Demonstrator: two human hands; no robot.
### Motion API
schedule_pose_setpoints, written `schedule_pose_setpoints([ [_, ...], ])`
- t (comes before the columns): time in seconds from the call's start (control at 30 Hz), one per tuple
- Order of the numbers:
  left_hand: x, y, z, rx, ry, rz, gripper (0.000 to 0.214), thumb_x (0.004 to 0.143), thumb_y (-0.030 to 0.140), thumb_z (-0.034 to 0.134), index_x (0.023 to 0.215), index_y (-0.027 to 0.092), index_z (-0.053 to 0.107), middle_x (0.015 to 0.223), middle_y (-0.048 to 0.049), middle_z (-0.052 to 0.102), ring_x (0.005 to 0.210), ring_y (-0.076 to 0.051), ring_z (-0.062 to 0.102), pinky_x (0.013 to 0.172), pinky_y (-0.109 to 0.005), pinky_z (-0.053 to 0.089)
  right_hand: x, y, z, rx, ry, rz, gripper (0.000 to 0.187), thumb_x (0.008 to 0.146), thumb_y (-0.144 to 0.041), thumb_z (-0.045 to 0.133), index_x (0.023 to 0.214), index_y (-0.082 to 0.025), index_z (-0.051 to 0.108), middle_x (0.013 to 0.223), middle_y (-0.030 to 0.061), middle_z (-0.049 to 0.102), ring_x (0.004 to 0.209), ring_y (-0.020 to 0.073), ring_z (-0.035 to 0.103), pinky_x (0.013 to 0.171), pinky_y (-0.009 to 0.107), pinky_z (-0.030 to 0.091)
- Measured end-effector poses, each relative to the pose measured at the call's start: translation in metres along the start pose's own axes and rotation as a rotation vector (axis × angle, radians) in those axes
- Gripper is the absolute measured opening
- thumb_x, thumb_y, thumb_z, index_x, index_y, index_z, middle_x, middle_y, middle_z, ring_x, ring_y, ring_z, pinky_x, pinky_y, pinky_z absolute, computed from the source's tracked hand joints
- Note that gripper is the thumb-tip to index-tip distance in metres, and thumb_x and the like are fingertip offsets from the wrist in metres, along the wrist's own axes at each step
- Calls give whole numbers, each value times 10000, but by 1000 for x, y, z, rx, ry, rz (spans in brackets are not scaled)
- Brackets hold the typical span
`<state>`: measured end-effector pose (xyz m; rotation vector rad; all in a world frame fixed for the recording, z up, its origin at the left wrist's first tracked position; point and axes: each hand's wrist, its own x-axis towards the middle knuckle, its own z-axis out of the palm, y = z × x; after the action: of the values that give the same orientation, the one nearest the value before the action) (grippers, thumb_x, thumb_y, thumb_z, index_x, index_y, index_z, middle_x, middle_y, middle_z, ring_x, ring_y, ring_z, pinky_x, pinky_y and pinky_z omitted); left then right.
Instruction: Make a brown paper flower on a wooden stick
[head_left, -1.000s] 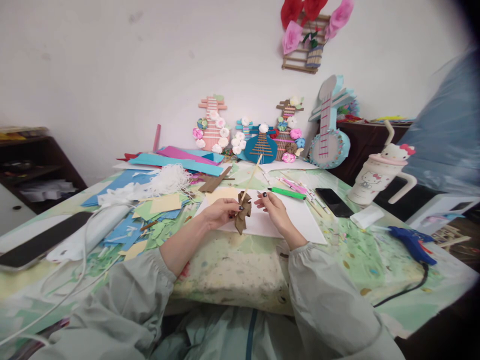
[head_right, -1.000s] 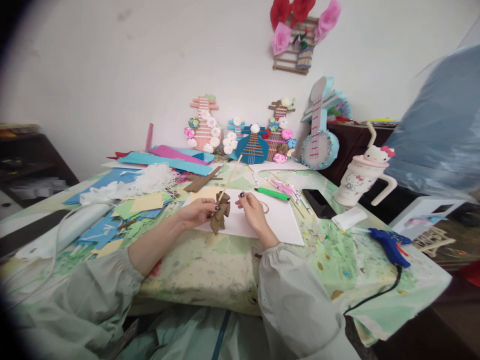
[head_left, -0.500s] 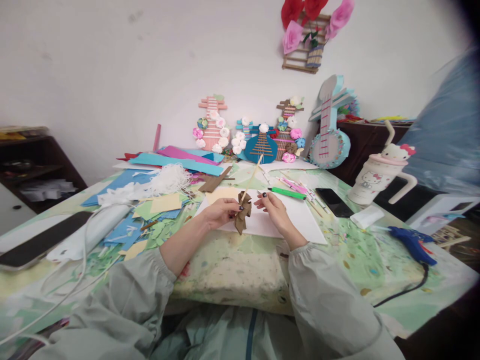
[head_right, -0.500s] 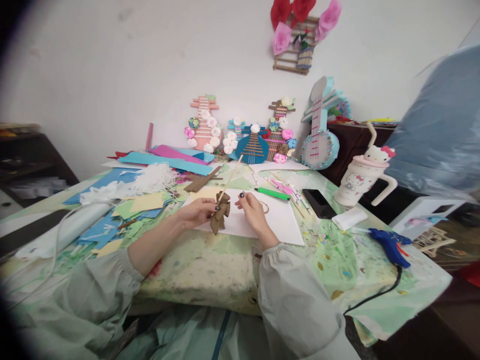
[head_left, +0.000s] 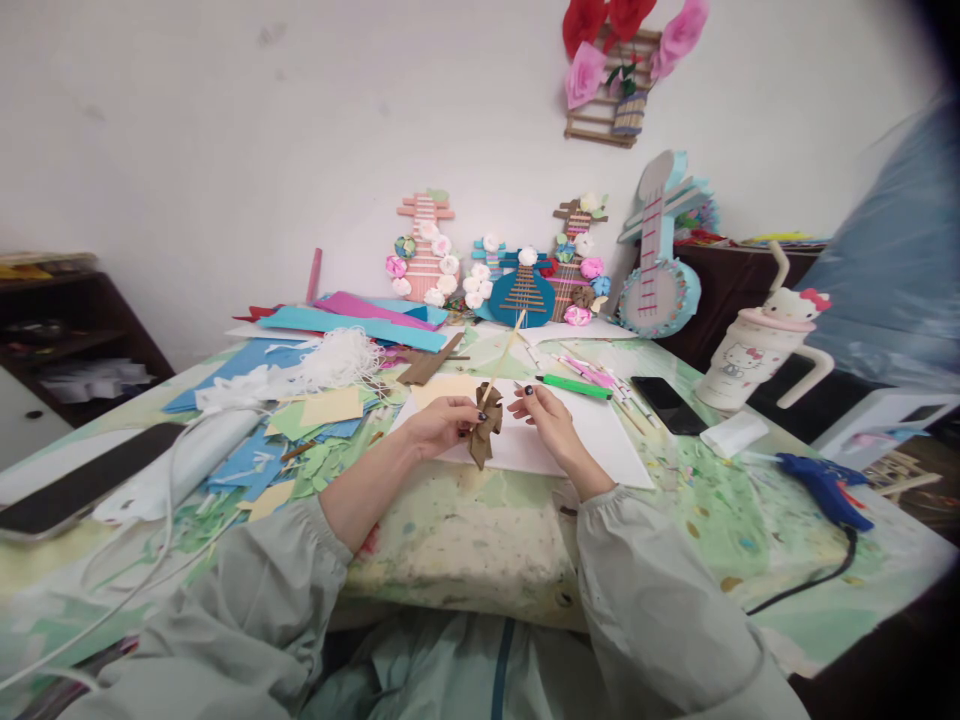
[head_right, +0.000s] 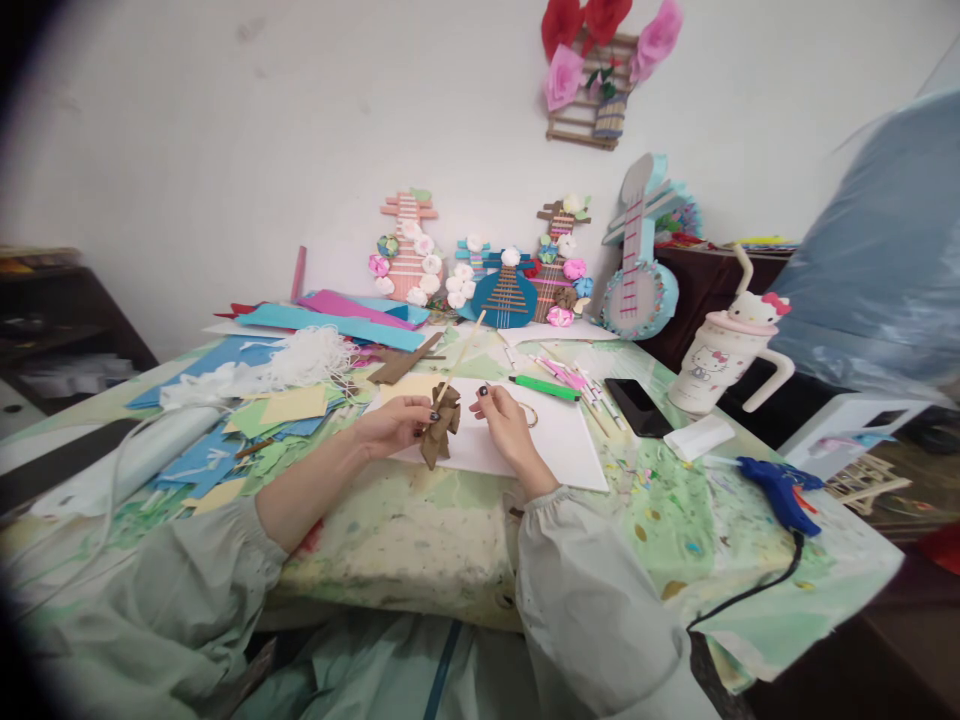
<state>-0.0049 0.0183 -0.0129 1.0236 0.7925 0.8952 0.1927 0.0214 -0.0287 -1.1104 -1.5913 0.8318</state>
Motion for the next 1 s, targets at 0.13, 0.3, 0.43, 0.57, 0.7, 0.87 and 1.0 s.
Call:
schedule_pose_setpoints([
  [0.13, 1, -1, -1, 9, -2, -4, 147, 586, 146, 719, 701, 99, 641, 684, -58, 638, 600, -127, 545, 588, -261, 381, 1, 1, 0, 5, 1, -3, 451, 817, -612, 417, 915, -191, 548, 856, 50, 670, 763, 162, 621, 724, 297, 449],
  [0.3, 1, -1, -1, 19, 1, 1, 148, 582, 147, 717, 700, 97, 642, 695, -62, 640, 607, -128, 546, 591, -261, 379, 1, 1, 0, 18, -8, 3, 468, 806, -628, 419, 910, -189, 541, 831, 52, 671, 741, 161, 622, 712, 295, 452],
  [0.43, 0, 0, 0, 1, 10, -9, 139, 570, 139, 725, 663, 106, 628, 659, -48, 628, 592, -123, 541, 591, -259, 378, 1, 1, 0, 14, -7, 4, 466, 811, -626, 417, 921, -191, 544, 830, 51, 672, 737, 161, 625, 711, 297, 453],
  [0.57, 0, 1, 0, -7, 16, -21, 135, 565, 126, 725, 628, 109, 607, 629, -38, 615, 576, -120, 531, 579, -258, 372, 1, 2, 0, 17, -11, 5, 475, 805, -635, 417, 922, -192, 542, 818, 47, 669, 722, 159, 626, 712, 298, 454],
  [0.7, -1, 1, 1, -23, 12, -24, 141, 564, 116, 721, 603, 112, 586, 616, -32, 604, 562, -116, 523, 564, -254, 365, 1, 2, 0, 19, -14, 5, 476, 802, -641, 420, 917, -194, 540, 816, 45, 668, 722, 159, 625, 711, 298, 457],
  [0.87, -2, 2, 3, -26, 16, -32, 167, 564, 107, 714, 560, 122, 547, 586, -20, 590, 539, -114, 516, 550, -251, 363, 1, 1, 0, 23, -19, 13, 480, 801, -642, 417, 925, -195, 540, 815, 47, 669, 726, 160, 625, 708, 298, 456],
  [1.0, -2, 1, 3, -32, -8, -23, 162, 570, 99, 707, 558, 123, 548, 579, -20, 594, 529, -114, 519, 550, -255, 367, 1, 0, 0, 33, -19, 14, 487, 791, -650, 424, 914, -192, 539, 811, 49, 666, 716, 160, 620, 701, 299, 460],
])
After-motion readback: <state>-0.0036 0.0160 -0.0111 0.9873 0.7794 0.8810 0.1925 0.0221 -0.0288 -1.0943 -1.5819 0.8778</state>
